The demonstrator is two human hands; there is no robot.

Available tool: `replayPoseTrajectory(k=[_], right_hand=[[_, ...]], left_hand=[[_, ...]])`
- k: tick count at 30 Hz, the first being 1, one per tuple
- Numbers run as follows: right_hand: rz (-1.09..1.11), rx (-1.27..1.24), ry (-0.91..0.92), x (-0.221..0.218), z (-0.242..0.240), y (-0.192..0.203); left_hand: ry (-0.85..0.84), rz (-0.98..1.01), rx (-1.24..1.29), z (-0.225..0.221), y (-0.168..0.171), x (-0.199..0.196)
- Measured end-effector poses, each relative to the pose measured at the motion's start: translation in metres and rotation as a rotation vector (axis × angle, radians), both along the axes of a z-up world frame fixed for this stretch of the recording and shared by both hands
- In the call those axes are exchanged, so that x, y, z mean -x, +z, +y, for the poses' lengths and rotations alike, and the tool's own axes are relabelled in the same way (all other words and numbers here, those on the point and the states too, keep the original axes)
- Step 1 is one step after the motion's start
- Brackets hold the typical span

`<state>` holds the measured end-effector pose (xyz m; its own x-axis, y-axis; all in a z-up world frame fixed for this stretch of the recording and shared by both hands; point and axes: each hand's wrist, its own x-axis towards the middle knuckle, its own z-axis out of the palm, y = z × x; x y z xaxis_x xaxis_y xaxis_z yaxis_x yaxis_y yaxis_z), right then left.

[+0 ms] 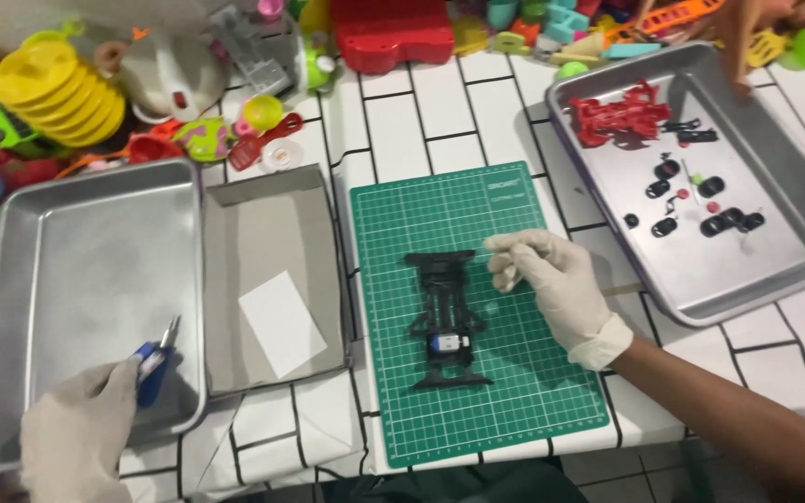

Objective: Assembling a mini 4WD toy car by installing the motor and gears into the chassis.

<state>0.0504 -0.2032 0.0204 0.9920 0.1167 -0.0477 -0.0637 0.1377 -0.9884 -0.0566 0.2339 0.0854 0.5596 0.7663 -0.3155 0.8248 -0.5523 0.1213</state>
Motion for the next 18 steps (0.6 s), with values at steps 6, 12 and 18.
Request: replayPoseTrajectory(k=[6, 12, 18], right_hand=[[0.052, -0.015, 0.049, -0.001, -0.005, -0.001], [0.008, -0.06, 0.08, -0.002, -0.006, -0.003], [-0.024, -0.051, 0.075, -0.003, -0.005, -0.006]], left_hand=[[-0.119, 0.168, -0.103, 0.037, -0.042, 0.007], [-0.062, 0.071, -0.161, 0.002, -0.006, -0.002], [-0.233, 0.484, 0.333, -0.109, 0.031, -0.022]])
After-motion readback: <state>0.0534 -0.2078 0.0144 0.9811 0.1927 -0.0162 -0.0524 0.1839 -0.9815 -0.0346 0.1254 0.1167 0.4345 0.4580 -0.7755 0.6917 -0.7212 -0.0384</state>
